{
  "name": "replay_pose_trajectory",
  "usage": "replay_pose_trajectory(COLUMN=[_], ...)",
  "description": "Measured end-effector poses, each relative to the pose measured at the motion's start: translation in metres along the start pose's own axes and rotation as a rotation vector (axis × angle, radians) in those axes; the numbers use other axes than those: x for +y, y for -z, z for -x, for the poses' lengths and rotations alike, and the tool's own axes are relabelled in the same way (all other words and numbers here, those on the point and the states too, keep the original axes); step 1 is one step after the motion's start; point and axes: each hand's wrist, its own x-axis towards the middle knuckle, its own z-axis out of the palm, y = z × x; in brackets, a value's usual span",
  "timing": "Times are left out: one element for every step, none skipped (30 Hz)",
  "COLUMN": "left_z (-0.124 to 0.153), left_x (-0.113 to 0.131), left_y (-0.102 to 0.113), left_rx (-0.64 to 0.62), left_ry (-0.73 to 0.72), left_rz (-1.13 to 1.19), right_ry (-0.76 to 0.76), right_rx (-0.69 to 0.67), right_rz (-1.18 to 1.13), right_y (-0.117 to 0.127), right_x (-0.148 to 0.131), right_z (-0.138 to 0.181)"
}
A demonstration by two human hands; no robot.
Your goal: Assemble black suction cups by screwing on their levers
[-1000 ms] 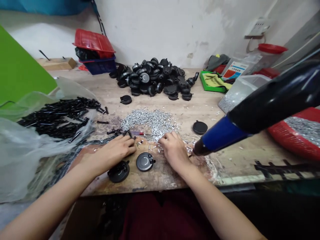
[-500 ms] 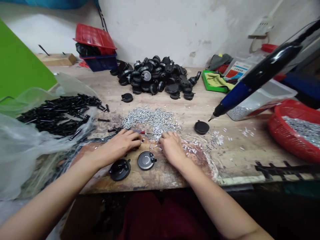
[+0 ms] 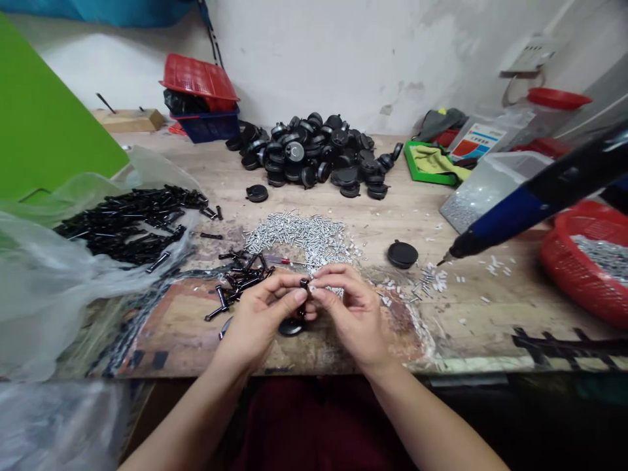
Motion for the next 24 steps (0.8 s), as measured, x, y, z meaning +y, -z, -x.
replay_pose_trajectory(left_z=[0.001, 0.002, 0.003, 0.003, 0.003, 0.004, 0.004, 0.004, 0.004, 0.005, 0.005, 0.005, 0.006, 0.006, 0.008, 0.009, 0.010, 0.012, 0.013, 0.014, 0.015, 0.016, 0.016, 0.016], left_x=[-0.001, -0.002, -0.003, -0.003, -0.003, -0.003, -0.003, -0.004, -0.006, -0.007, -0.008, -0.009, -0.009, -0.009, -0.008, -0.006, -0.004, -0.002, -0.001, 0.001, 0.001, 0.002, 0.002, 0.003], left_y=[-0.002, -0.004, -0.005, -0.006, -0.007, -0.007, -0.007, -0.007, -0.006, -0.006, -0.006, -0.006, -0.006, -0.007, -0.007, -0.008, -0.009, -0.009, -0.009, -0.009, -0.008, -0.007, -0.006, -0.005], left_rx=[0.009, 0.011, 0.010, 0.008, 0.006, 0.005, 0.004, 0.002, 0.002, 0.005, 0.015, 0.029, 0.046, 0.064, 0.081, 0.094, 0.099, 0.100, 0.098, 0.093, 0.088, 0.079, 0.070, 0.057], left_ry=[0.027, 0.049, 0.067, 0.077, 0.074, 0.060, 0.042, 0.021, -0.004, -0.036, -0.075, -0.115, -0.157, -0.193, -0.223, -0.246, -0.261, -0.274, -0.283, -0.287, -0.288, -0.283, -0.274, -0.261], left_rz=[0.054, 0.092, 0.120, 0.139, 0.151, 0.155, 0.151, 0.139, 0.117, 0.084, 0.042, -0.011, -0.069, -0.130, -0.190, -0.248, -0.304, -0.358, -0.409, -0.453, -0.489, -0.513, -0.526, -0.533], right_ry=[-0.011, -0.019, -0.025, -0.032, -0.042, -0.051, -0.059, -0.064, -0.065, -0.061, -0.053, -0.043, -0.035, -0.030, -0.029, -0.035, -0.048, -0.067, -0.091, -0.118, -0.148, -0.179, -0.207, -0.230], right_rx=[0.016, 0.032, 0.046, 0.054, 0.058, 0.059, 0.060, 0.060, 0.061, 0.062, 0.065, 0.068, 0.073, 0.081, 0.087, 0.088, 0.083, 0.073, 0.059, 0.038, 0.014, -0.011, -0.036, -0.061], right_rz=[-0.020, -0.030, -0.036, -0.040, -0.044, -0.047, -0.050, -0.047, -0.035, -0.014, 0.013, 0.040, 0.061, 0.074, 0.073, 0.062, 0.040, 0.009, -0.030, -0.070, -0.108, -0.143, -0.173, -0.195], right_y=[-0.001, -0.002, -0.003, -0.003, -0.003, -0.004, -0.004, -0.004, -0.004, -0.004, -0.004, -0.004, -0.003, -0.003, -0.002, -0.002, -0.001, 0.000, 0.001, 0.002, 0.003, 0.003, 0.004, 0.004], right_x=[0.000, 0.001, 0.002, 0.002, 0.002, 0.002, 0.001, 0.000, -0.001, -0.003, -0.004, -0.005, -0.006, -0.007, -0.008, -0.008, -0.009, -0.008, -0.008, -0.007, -0.005, -0.004, -0.002, -0.001], right_z=[0.002, 0.003, 0.004, 0.005, 0.005, 0.006, 0.006, 0.007, 0.007, 0.008, 0.008, 0.009, 0.009, 0.009, 0.009, 0.009, 0.008, 0.007, 0.005, 0.003, 0.001, -0.001, -0.003, -0.004])
